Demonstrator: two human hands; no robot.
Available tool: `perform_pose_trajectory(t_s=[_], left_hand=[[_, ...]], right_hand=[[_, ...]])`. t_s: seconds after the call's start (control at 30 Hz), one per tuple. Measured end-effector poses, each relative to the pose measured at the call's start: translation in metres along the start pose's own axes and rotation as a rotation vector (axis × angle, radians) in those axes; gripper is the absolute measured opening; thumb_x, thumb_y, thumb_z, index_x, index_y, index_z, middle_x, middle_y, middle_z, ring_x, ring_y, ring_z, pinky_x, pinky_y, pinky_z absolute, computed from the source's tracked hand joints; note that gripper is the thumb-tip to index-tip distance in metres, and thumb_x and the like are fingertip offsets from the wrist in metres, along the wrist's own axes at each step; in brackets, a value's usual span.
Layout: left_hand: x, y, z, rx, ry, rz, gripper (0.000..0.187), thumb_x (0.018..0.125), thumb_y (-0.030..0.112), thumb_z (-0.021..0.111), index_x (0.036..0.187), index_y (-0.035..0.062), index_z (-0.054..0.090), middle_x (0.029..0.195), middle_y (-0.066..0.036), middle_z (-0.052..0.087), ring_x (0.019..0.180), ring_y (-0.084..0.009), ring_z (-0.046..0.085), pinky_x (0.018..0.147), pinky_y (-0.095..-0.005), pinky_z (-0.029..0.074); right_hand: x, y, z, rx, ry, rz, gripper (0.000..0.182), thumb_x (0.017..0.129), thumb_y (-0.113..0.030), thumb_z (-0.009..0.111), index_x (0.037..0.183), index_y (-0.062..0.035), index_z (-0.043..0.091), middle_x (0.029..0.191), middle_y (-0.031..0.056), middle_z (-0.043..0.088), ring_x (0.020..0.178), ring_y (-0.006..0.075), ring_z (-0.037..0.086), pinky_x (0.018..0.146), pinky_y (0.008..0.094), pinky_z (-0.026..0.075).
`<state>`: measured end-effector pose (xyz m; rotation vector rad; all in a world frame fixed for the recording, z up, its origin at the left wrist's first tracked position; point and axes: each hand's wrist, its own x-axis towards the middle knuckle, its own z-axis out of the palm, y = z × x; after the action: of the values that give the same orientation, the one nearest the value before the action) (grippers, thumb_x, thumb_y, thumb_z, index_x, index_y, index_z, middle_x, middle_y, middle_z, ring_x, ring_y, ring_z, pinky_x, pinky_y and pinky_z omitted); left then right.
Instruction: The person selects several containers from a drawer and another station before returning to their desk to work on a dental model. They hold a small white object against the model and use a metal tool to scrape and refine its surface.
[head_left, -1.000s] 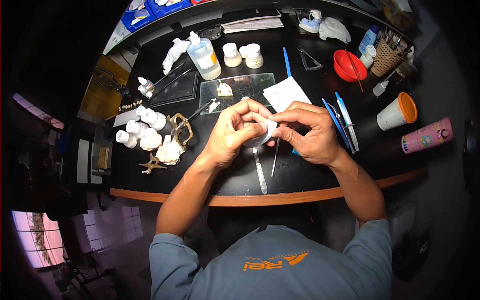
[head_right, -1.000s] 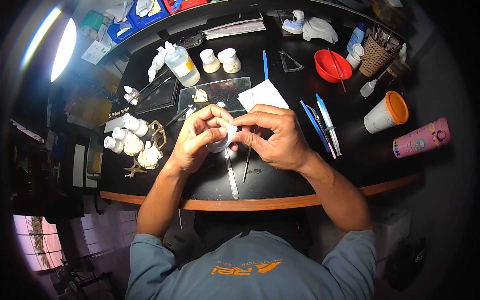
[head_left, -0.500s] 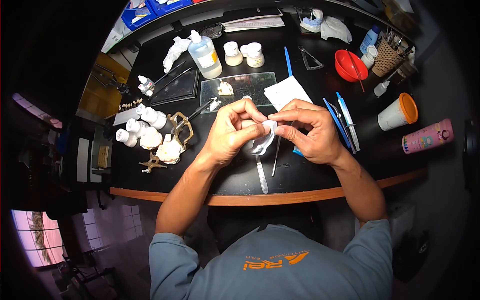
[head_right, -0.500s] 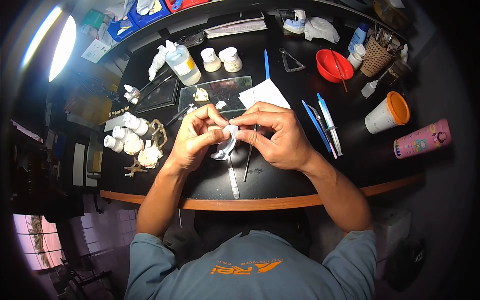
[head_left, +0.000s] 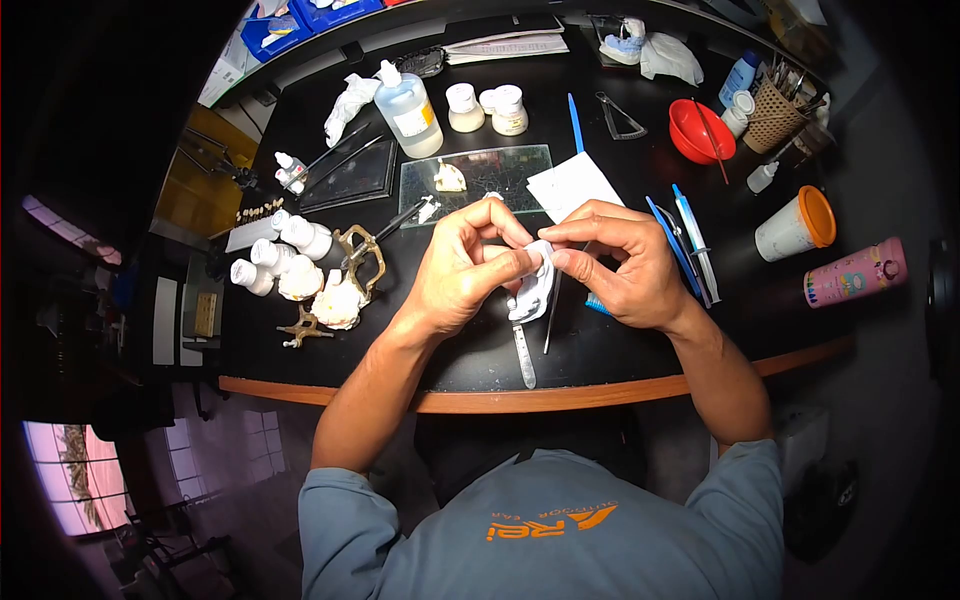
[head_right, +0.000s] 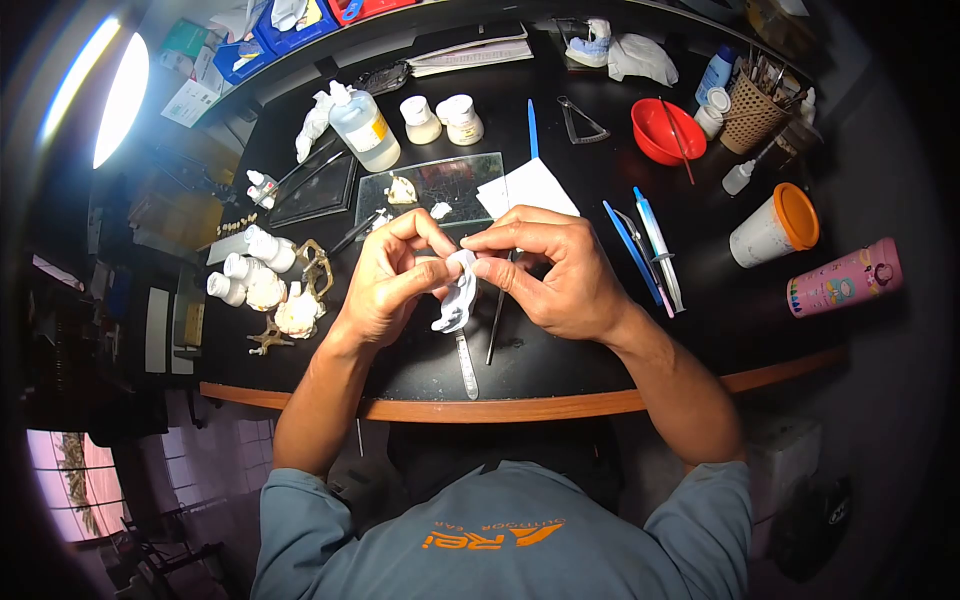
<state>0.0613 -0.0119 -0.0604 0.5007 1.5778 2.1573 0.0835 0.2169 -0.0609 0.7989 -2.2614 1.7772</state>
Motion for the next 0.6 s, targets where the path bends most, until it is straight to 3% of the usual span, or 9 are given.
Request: perform_pose_trajectory(t_s=[0.23, 0.27, 0.37, 0.43, 0.53, 0.6], left_hand=[[0.001, 0.001, 0.006, -0.055, 0.071, 0.018, 0.034, 0.097, 0.011, 0.072, 0.125, -0.0066, 0.065, 0.101, -0.008, 0.07, 0.086, -0.0114, 0.069, 0.072, -0.0261, 0.061], [0.0, -0.002, 0.002, -0.062, 0.065, 0.045, 0.032, 0.099, 0.011, 0.07, 0.125, -0.0066, 0.065, 0.108, -0.011, 0.07, 0.093, -0.0142, 0.071, 0.08, -0.0295, 0.064], [0.0, -0.002, 0.009, -0.049, 0.153, 0.144, 0.028, 0.102, 0.011, 0.068, 0.124, -0.0065, 0.065, 0.112, -0.014, 0.071, 0.099, -0.0161, 0.072, 0.085, -0.0319, 0.064], [0.0, -0.007, 0.007, -0.046, 0.132, 0.221, 0.027, 0.099, 0.002, 0.068, 0.124, -0.0079, 0.064, 0.12, -0.018, 0.069, 0.11, -0.0237, 0.072, 0.094, -0.0359, 0.063], [0.003, -0.015, 0.005, 0.063, 0.104, 0.313, 0.031, 0.097, -0.003, 0.069, 0.126, -0.0095, 0.062, 0.126, -0.024, 0.066, 0.121, -0.0355, 0.069, 0.101, -0.041, 0.062], [0.003, -0.016, 0.006, 0.039, 0.099, 0.324, 0.03, 0.097, -0.003, 0.068, 0.126, -0.0096, 0.061, 0.126, -0.024, 0.066, 0.12, -0.0355, 0.069, 0.101, -0.0411, 0.062]], right_hand=[[0.0, 0.003, 0.004, -0.052, 0.094, -0.018, 0.024, 0.091, -0.014, 0.082, 0.112, -0.0027, 0.077, 0.092, 0.0057, 0.072, 0.081, 0.0099, 0.069, 0.063, 0.0229, 0.054], [0.0, 0.003, 0.004, -0.071, 0.095, -0.036, 0.026, 0.09, -0.015, 0.084, 0.111, -0.0024, 0.077, 0.092, 0.006, 0.072, 0.08, 0.0099, 0.069, 0.063, 0.0231, 0.055], [0.001, 0.0, 0.003, -0.145, 0.096, -0.078, 0.031, 0.085, -0.018, 0.088, 0.109, -0.0014, 0.076, 0.09, 0.0064, 0.072, 0.076, 0.0096, 0.068, 0.063, 0.0236, 0.056], [0.001, -0.003, 0.004, -0.216, 0.099, -0.091, 0.035, 0.082, -0.019, 0.091, 0.108, -0.0004, 0.076, 0.087, 0.0063, 0.072, 0.071, 0.0092, 0.068, 0.062, 0.0235, 0.056], [-0.001, 0.0, 0.009, -0.264, 0.159, -0.115, 0.03, 0.081, -0.016, 0.091, 0.101, 0.0006, 0.076, 0.079, 0.006, 0.071, 0.063, 0.0094, 0.067, 0.058, 0.023, 0.055], [-0.002, 0.001, 0.01, -0.282, 0.171, -0.138, 0.027, 0.08, -0.015, 0.091, 0.097, 0.0006, 0.076, 0.078, 0.0062, 0.07, 0.062, 0.0096, 0.067, 0.056, 0.023, 0.055]])
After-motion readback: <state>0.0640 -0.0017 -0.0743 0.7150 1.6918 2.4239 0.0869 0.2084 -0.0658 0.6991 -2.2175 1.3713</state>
